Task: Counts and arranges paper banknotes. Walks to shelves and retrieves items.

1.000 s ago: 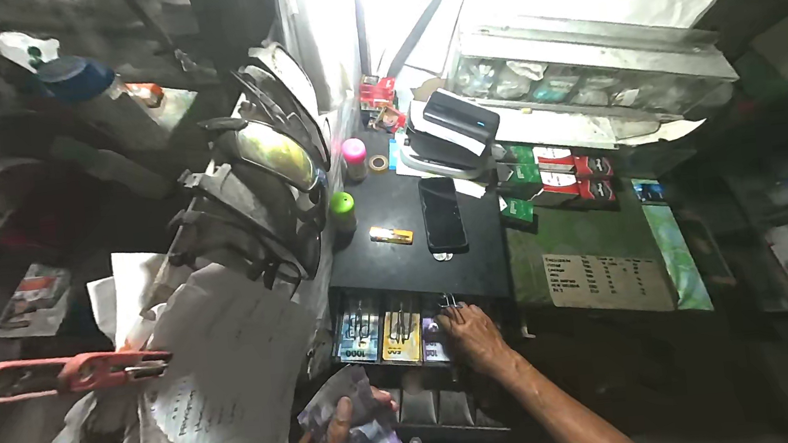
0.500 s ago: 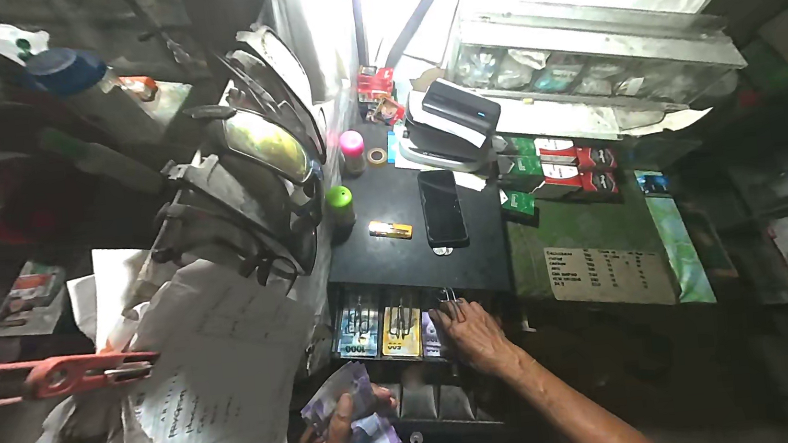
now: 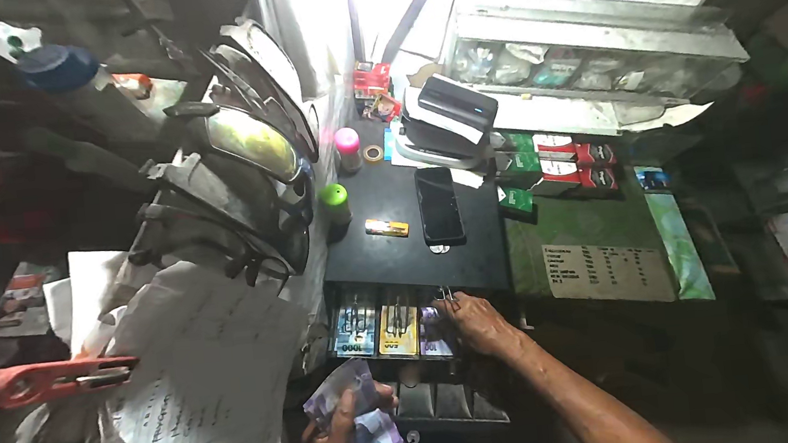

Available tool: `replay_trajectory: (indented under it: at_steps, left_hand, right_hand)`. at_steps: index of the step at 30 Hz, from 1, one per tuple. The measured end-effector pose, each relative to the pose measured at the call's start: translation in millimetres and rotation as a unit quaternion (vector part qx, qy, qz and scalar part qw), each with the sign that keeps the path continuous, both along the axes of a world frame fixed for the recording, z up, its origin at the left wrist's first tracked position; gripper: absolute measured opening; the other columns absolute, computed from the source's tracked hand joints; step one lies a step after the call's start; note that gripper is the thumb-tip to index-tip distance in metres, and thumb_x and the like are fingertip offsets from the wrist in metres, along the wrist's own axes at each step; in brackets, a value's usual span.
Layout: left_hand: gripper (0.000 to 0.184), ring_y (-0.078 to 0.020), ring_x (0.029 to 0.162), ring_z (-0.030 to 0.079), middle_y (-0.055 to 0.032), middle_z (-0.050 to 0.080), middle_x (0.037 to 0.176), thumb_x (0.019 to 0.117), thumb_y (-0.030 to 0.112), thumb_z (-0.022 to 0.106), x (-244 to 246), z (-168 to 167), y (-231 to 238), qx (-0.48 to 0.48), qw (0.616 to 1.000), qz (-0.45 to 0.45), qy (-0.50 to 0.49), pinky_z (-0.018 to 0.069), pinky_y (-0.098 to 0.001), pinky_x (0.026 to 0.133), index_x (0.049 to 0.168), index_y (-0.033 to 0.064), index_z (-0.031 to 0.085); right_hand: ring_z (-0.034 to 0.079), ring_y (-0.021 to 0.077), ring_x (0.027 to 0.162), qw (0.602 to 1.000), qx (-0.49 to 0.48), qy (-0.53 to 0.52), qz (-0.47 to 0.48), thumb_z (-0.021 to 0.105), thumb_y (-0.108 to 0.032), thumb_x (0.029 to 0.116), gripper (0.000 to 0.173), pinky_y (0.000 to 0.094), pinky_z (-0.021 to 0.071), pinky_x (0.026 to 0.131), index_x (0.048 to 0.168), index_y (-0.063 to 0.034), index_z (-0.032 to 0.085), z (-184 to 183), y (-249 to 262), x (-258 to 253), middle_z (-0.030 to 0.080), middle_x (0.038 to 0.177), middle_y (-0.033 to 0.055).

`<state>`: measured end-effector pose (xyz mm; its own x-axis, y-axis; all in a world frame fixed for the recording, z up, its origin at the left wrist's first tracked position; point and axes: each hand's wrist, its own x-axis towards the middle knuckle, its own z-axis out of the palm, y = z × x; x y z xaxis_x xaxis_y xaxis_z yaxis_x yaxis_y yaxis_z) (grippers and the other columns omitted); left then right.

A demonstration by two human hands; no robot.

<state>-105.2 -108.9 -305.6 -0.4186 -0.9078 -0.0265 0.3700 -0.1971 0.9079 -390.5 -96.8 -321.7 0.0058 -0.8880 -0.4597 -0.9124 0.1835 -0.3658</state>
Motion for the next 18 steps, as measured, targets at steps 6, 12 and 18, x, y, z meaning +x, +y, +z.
replay_trajectory:
  at_steps: [6,12,18]
  left_hand:
    - [0.032,-0.0298,0.087,0.077,-0.0178,0.077,0.096,0.1075,0.026,0.049,-1.4,1.2,-0.5,0.016,1.000,0.012,-0.008,0.0641,-0.0406,0.083,0.111,0.0042,0.072]
    - [0.031,-0.0299,0.086,0.077,-0.0181,0.077,0.095,0.1072,0.024,0.049,-2.0,0.3,-0.6,0.023,1.000,0.017,-0.005,0.0644,-0.0412,0.082,0.111,0.0037,0.072]
    - [0.031,-0.0290,0.085,0.077,-0.0178,0.078,0.094,0.1076,0.023,0.049,-3.3,-1.2,-1.2,0.019,1.000,0.019,-0.007,0.0648,-0.0404,0.081,0.110,0.0037,0.073]
  right_hand:
    - [0.063,0.0423,0.118,1.000,-0.014,-0.023,-0.007,0.053,-0.013,0.1018,0.040,0.0537,0.0496,0.100,0.139,-0.0005,0.059,1.9,-1.5,-4.3,0.066,0.124,0.0267]
    - [0.061,0.0426,0.122,1.000,-0.012,-0.024,0.009,0.054,-0.019,0.1030,0.041,0.0537,0.0490,0.101,0.138,-0.0001,0.059,-0.1,1.7,-3.2,0.064,0.127,0.0267]
    - [0.054,0.0417,0.131,0.997,-0.053,-0.030,0.052,0.051,-0.031,0.1065,0.040,0.0542,0.0457,0.105,0.132,-0.0035,0.066,-11.6,17.5,3.1,0.060,0.141,0.0195]
